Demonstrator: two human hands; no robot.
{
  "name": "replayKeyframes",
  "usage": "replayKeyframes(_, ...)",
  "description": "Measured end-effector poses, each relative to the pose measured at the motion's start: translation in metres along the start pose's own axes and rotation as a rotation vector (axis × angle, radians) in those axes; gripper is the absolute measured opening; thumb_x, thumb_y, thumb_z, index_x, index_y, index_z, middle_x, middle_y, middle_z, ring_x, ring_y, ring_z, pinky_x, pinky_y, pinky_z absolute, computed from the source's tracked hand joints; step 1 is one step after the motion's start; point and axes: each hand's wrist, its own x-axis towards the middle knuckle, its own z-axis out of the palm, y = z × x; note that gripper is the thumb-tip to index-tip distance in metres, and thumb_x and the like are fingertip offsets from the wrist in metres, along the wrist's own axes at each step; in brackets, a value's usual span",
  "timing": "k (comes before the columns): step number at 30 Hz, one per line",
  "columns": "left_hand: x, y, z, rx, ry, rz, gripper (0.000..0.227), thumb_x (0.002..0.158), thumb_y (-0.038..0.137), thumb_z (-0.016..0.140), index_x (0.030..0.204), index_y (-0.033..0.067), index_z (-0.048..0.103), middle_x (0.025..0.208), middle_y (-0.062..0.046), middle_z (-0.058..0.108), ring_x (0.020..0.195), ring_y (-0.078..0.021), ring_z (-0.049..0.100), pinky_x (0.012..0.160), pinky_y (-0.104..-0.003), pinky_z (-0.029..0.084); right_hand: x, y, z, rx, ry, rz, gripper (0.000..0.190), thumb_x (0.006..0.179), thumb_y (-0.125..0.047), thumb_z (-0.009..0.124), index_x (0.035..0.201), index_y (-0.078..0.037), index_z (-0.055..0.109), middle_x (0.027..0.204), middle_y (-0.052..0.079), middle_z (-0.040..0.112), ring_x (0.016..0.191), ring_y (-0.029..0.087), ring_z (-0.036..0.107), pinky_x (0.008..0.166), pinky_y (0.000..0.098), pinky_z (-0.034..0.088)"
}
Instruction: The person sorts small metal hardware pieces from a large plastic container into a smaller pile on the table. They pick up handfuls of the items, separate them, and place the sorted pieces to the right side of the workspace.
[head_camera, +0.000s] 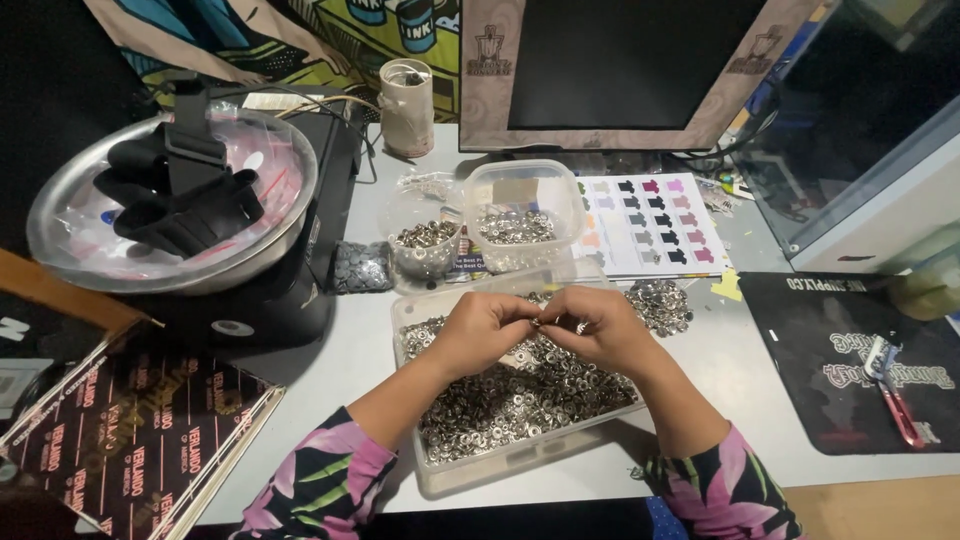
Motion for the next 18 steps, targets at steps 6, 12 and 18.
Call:
replayKeyframes(6, -0.001, -0.001, 0.001, 0.106, 0.019, 0.019, 0.027, 0.086, 0.01, 0.065, 0.108, 0.0154, 0.08, 0.084, -0.006, 0.08, 0.083, -0.0178, 0.077, 0.076, -0.029, 0.059, -0.006, 0.006, 0.006, -0.183, -0.01, -0.091, 0.01, 0.081, -0.007, 0.079, 0.091, -0.007, 0.08, 0.074, 0.011, 0.077, 0.062, 0.024, 0.073, 0.058, 0.0344, 0.061)
replayKeyframes(12, -0.004, 0.008, -0.002, -0.162, -0.024, -0.139, 0.027, 0.091, 0.004, 0.063, 0.114, -0.0017, 0.074, 0.089, -0.019, 0.078, 0.08, -0.0219, 0.077, 0.071, -0.03, 0.065, -0.004, 0.004, 0.006, -0.17, 0.01, 0.016, 0.01, 0.083, -0.006, 0.074, 0.092, -0.005, 0.079, 0.07, 0.012, 0.076, 0.061, 0.024, 0.072, 0.058, 0.0341, 0.061)
replayKeyframes(18, 0.001, -0.002, -0.002, -0.463, -0.069, -0.259, 0.031, 0.096, 0.005, 0.059, 0.122, -0.0108, 0.066, 0.096, -0.022, 0.077, 0.079, -0.0242, 0.077, 0.066, -0.027, 0.066, -0.008, 0.021, 0.007, -0.027, 0.065, 0.097, 0.013, 0.078, -0.004, 0.078, 0.091, -0.005, 0.08, 0.066, 0.01, 0.076, 0.059, 0.018, 0.069, 0.059, 0.034, 0.06)
